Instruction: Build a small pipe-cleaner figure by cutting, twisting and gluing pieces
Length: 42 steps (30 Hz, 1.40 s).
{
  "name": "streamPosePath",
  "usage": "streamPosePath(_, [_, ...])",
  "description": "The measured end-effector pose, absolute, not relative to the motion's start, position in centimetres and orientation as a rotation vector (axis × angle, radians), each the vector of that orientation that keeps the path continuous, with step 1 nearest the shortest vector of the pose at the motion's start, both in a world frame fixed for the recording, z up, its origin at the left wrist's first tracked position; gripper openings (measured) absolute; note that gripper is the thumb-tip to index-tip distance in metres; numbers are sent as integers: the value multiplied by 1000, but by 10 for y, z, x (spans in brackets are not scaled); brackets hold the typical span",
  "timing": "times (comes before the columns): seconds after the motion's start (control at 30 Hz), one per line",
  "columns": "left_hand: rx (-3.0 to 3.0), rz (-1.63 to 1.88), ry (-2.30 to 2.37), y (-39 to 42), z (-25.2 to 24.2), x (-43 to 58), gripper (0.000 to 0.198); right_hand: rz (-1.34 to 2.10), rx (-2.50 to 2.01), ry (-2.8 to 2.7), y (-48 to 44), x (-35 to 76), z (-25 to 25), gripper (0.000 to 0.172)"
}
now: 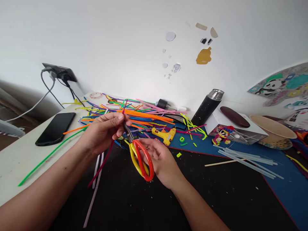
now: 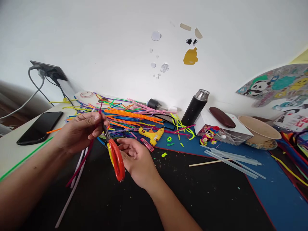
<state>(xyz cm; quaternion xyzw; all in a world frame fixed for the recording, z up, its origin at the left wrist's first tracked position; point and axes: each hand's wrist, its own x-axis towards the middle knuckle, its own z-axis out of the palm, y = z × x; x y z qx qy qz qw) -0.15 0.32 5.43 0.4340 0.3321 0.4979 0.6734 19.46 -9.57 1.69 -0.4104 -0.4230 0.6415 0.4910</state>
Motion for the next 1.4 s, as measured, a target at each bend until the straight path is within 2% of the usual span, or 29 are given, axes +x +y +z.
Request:
streamPosePath(0.13, [1003, 1100, 770, 3, 54, -2, 25, 1612, -983, -1033, -97, 190, 14, 54])
streamPosePath(0.33, [1026, 1091, 779, 3, 49, -3, 29, 1517, -1020, -1021, -98, 191, 12, 49])
streamPosePath(0.5, [1018, 1068, 774, 3, 46, -4, 28, 1720, -871, -867, -98, 193, 15, 55])
streamPosePath(0.63, [1017, 1097, 789, 1, 50, -1, 24, 1805, -799, -863, -99, 194, 19, 52])
streamPosePath(0.83, [1022, 992, 760, -8, 52, 11, 31, 1968, -797, -955, -102, 191, 16, 60])
streamPosePath(1.03, [978, 1199, 797, -4, 52, 6, 29, 1912, -699, -887, -103, 194, 16, 61])
streamPosePath(1.4, [1017, 1126, 788, -5, 53, 6, 37, 1885, -536, -868, -106, 199, 28, 63])
